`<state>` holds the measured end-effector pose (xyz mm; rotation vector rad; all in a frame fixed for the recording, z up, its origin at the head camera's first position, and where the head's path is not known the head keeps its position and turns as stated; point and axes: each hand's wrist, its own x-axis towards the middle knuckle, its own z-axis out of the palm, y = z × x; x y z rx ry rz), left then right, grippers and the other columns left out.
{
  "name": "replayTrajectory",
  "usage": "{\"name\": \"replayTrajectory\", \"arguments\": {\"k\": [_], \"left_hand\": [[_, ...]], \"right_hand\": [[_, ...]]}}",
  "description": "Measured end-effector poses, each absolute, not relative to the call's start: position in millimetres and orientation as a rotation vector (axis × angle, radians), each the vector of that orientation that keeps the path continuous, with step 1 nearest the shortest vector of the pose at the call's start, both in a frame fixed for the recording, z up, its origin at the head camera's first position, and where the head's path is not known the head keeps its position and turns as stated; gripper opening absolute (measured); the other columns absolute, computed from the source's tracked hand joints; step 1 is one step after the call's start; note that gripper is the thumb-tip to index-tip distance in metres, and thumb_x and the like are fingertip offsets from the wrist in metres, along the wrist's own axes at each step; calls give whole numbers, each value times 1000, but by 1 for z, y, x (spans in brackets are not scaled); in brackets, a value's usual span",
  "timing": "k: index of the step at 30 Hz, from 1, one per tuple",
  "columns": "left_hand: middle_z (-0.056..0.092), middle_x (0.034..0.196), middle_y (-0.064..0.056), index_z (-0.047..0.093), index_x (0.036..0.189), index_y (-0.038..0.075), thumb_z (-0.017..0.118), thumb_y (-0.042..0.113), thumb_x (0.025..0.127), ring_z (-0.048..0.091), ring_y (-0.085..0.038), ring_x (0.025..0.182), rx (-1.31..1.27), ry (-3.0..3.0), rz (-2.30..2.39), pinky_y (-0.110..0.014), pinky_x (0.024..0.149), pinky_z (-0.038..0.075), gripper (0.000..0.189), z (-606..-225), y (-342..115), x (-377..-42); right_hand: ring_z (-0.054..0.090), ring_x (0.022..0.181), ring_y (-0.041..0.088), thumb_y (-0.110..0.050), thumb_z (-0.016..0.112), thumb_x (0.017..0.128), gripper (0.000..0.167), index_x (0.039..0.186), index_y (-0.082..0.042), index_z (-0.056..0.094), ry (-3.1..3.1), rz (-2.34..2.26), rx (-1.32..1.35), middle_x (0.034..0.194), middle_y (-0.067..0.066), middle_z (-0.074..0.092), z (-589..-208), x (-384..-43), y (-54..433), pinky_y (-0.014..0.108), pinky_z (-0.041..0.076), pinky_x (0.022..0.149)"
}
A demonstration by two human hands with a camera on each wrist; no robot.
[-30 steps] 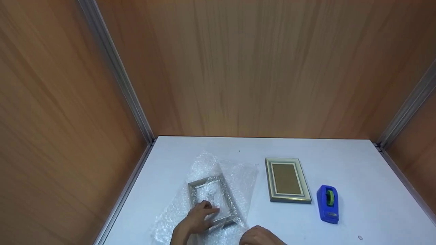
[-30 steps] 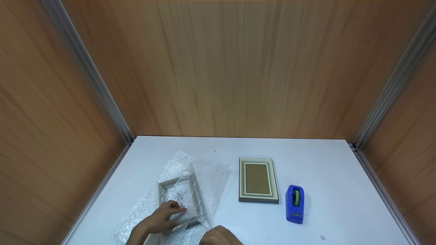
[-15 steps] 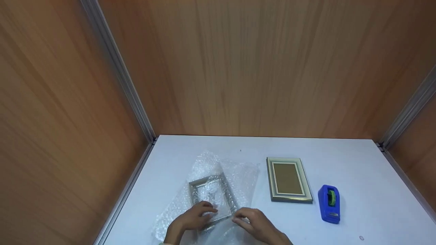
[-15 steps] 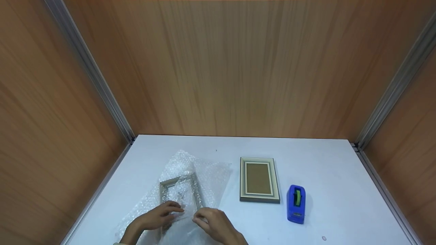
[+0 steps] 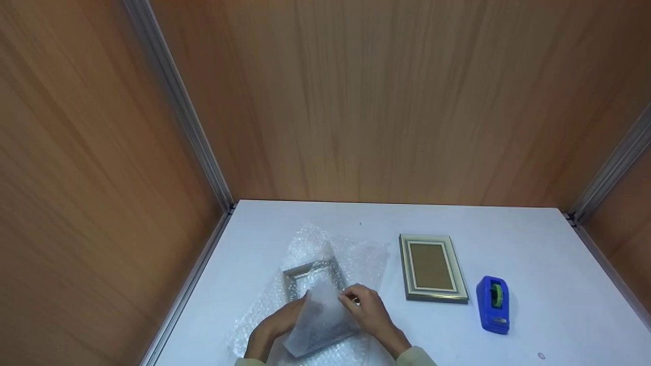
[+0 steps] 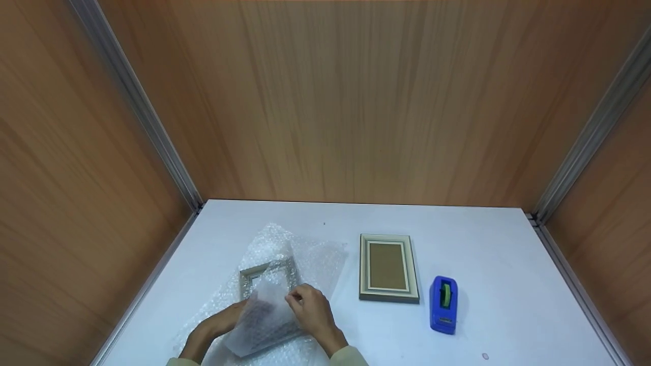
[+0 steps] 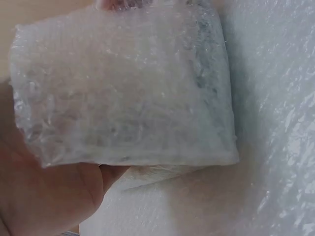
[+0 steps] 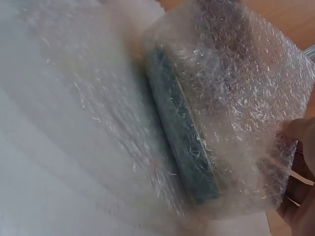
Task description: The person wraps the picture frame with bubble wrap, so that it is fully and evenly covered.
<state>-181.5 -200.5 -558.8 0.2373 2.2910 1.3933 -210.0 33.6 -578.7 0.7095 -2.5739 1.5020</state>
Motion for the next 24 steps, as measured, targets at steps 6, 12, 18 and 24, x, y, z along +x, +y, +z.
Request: {"name": "replayTrajectory", "arguments": {"k": [6,12,18,24], "left_hand": [[27,151,-29,41,142,0,8,72,91,18,-52,139,-7,2280,1346,-67,110,16,95,-556,-201,-187],[34,148,-29,43,141,-1,5,71,91,20,-52,139,-19,2272,1395,-67,110,17,96,-555,-201,-193],[39,146,-27,47,139,3,7,69,93,25,-50,138,-41,2350,1413,-66,109,22,90,-557,-200,-195],[26,154,-24,32,148,3,12,70,93,17,-47,142,-59,2463,1396,-61,114,17,89,-561,-198,-198]], "right_hand": [[61,79,7,-24,64,92,13,87,-13,70,-2663,1453,552,85,-6,64,-585,-217,23,23,53,71],[59,80,9,-24,66,90,12,87,-13,70,-2717,1345,416,87,-6,60,-592,-217,18,26,52,71],[54,81,10,-23,67,88,11,82,-14,70,-2732,1148,351,88,-6,58,-599,-216,8,26,49,69],[54,84,12,-21,71,85,8,80,-15,68,-2701,912,324,93,-5,58,-604,-212,1,28,50,69]]}}
